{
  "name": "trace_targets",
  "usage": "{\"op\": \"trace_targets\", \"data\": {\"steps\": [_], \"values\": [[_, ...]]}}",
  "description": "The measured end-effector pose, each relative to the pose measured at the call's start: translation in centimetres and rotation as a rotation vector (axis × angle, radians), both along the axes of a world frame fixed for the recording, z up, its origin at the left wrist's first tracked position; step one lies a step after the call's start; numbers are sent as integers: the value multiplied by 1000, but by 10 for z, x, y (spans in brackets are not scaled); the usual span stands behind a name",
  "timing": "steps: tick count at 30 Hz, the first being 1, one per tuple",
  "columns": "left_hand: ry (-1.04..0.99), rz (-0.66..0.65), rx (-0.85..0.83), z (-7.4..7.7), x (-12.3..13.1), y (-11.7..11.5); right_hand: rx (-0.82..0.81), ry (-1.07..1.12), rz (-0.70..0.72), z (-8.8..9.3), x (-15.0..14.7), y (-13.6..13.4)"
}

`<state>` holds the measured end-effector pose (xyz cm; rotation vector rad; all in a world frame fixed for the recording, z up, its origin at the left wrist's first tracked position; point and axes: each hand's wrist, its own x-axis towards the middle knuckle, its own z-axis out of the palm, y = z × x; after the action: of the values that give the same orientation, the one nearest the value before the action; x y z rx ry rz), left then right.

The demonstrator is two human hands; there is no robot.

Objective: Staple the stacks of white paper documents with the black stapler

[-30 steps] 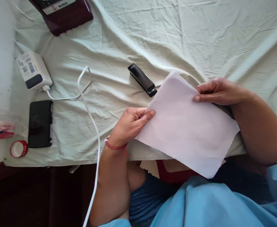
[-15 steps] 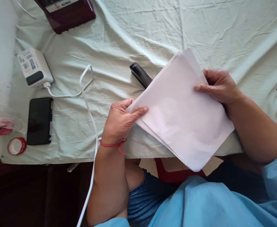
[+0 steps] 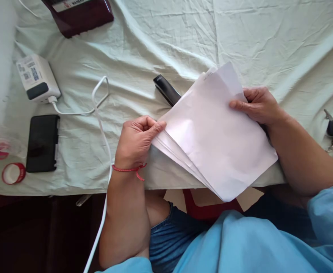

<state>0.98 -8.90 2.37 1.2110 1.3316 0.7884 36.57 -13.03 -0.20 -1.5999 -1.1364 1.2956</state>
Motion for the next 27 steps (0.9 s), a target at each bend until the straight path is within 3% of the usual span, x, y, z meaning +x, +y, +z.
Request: {"op": "trace_targets", "data": {"steps": [3, 9, 16, 21, 27], "values": [[-27, 2, 12, 2, 4, 1, -17, 10, 10, 3, -2, 1], [-22, -137, -71, 4, -8, 4, 8, -57, -35, 1, -3, 3], [16, -46, -27, 1, -11, 2, -29, -38, 1, 1, 1, 0], [-38, -84, -29, 2, -8, 4, -36, -46, -2, 3, 0, 1], [-58, -167, -122, 11, -26, -1, -31, -32, -17, 8, 0, 0]]}}
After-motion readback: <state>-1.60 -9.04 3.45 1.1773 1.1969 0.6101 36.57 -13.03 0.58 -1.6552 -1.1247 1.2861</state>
